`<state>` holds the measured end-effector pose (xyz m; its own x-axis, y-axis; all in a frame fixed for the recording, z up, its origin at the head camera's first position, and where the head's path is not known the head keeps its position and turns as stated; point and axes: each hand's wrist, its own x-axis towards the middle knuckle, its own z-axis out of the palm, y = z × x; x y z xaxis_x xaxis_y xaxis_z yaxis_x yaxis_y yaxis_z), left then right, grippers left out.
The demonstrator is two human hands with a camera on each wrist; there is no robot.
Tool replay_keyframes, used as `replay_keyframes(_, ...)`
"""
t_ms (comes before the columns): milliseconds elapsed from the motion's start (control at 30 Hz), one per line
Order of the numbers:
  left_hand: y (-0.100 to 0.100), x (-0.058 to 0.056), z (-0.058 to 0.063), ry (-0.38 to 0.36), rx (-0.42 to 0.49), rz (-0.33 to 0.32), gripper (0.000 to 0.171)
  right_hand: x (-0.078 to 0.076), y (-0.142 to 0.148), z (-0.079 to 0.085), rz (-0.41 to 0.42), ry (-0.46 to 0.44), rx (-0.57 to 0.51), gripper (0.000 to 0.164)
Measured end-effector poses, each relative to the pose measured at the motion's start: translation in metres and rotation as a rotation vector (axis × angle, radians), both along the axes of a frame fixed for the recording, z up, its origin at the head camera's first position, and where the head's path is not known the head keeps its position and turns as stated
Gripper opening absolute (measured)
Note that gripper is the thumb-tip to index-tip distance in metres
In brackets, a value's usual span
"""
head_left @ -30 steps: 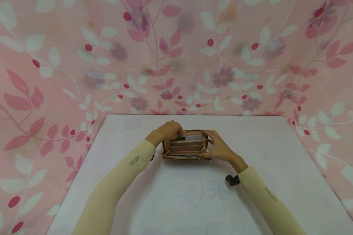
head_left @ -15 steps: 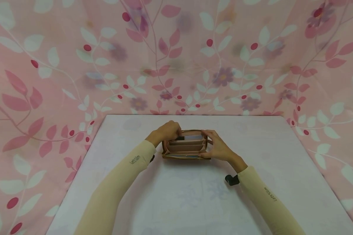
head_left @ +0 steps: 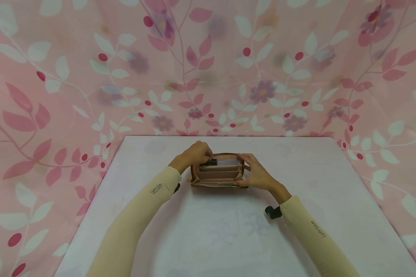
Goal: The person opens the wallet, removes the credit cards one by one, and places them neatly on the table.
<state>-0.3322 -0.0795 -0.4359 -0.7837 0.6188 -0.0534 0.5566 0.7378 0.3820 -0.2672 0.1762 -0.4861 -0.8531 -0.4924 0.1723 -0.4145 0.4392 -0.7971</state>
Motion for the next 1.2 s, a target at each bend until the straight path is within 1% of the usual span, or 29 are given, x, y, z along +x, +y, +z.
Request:
replay_keyframes(133,0.005,0.001,0.002,0.046,-0.052,0.014,0.014,0.001,0.0,0.0,0.005,0.003,-0.016,0.097)
replay_keyframes(233,0.006,0.002,0.005,0.077,-0.067,0.012,0.014,0.001,0.001,0.0,0.0,0.001,-0.013,0.097)
replay_keyframes(300,0.005,0.002,0.01,0.099,-0.044,0.01,0.015,0.001,0.0,0.0,-0.006,0.008,-0.007,0.097)
replay_keyframes(400,0.003,0.001,0.021,0.134,0.022,0.0,0.018,0.0,0.0,0.0,-0.013,0.016,0.01,0.098)
replay_keyframes(500,0.0,-0.001,0.029,0.145,0.078,-0.008,0.016,0.0,0.0,0.001,-0.024,0.017,0.028,0.098)
replay_keyframes(567,-0.003,-0.004,0.032,0.138,0.099,0.011,0.014,0.001,0.0,0.001,-0.022,0.021,0.032,0.098)
replay_keyframes(600,-0.005,-0.005,0.033,0.13,0.112,0.026,0.013,0.001,0.0,0.001,-0.022,0.022,0.035,0.098)
replay_keyframes(667,-0.009,-0.007,0.034,0.108,0.142,0.078,0.012,0.001,0.0,0.001,-0.014,0.027,0.029,0.097)
replay_keyframes(767,-0.017,-0.009,0.036,0.072,0.212,0.151,0.011,0.001,0.0,0.0,-0.005,0.029,0.02,0.098)
replay_keyframes(867,-0.027,-0.012,0.035,0.067,0.28,0.224,0.009,0.001,0.0,-0.001,-0.005,0.022,0.019,0.099)
replay_keyframes(933,-0.035,-0.014,0.034,0.046,0.335,0.279,0.01,0.002,0.001,-0.001,-0.002,0.016,0.018,0.099)
replay_keyframes(1033,-0.047,-0.016,0.03,-0.03,0.442,0.364,0.013,0.001,0.001,-0.001,-0.003,0.015,0.017,0.099)
replay_keyframes(1200,-0.067,-0.016,0.022,-0.208,0.682,0.489,0.023,0.001,0.001,-0.001,-0.002,0.02,0.009,0.097)
